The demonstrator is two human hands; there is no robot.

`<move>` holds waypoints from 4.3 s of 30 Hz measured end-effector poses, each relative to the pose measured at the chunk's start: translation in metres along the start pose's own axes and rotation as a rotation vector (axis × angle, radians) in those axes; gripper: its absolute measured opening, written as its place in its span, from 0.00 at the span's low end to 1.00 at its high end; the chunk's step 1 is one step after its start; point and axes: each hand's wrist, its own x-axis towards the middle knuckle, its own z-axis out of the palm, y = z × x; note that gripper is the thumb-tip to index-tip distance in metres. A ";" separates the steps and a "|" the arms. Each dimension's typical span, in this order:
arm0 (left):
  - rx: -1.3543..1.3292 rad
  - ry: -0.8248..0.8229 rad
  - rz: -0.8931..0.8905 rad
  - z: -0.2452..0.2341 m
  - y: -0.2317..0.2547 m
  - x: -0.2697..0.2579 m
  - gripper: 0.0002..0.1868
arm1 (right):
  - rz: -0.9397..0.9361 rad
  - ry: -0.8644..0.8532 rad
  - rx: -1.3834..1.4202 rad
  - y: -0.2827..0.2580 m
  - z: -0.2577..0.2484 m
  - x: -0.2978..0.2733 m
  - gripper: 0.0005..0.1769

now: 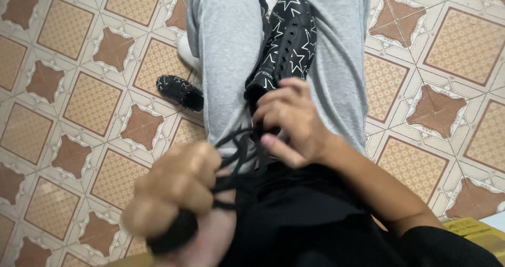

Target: The person is lacing a black sneaker with white star patterns while sitting on a tiled floor.

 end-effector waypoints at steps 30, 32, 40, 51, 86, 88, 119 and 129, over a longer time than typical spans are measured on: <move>0.886 -0.915 -0.776 -0.049 -0.170 -0.039 0.22 | 0.528 0.558 0.209 0.067 0.029 -0.068 0.22; 0.907 -0.960 -0.811 -0.047 -0.187 -0.042 0.23 | 0.526 0.567 0.209 0.070 0.027 -0.072 0.22; 0.945 -0.986 -0.806 -0.022 -0.213 -0.023 0.21 | 0.577 0.590 0.215 0.088 0.008 -0.071 0.24; 0.967 -1.121 -0.621 0.029 -0.092 0.070 0.13 | 0.714 0.520 0.276 0.084 -0.032 -0.001 0.20; 1.025 -0.367 -1.376 -0.148 -0.341 0.141 0.32 | 0.996 -0.167 0.430 0.250 0.033 0.104 0.17; 1.057 -0.303 -1.420 -0.186 -0.368 0.123 0.34 | 0.971 -0.313 0.423 0.239 0.028 0.113 0.11; 1.455 0.287 -1.328 -0.432 -0.537 0.020 0.30 | 0.404 -1.379 -0.051 0.249 0.007 0.039 0.24; 1.546 0.175 -1.125 -0.483 -0.502 -0.019 0.27 | 0.359 -1.363 -0.052 0.257 0.010 0.031 0.28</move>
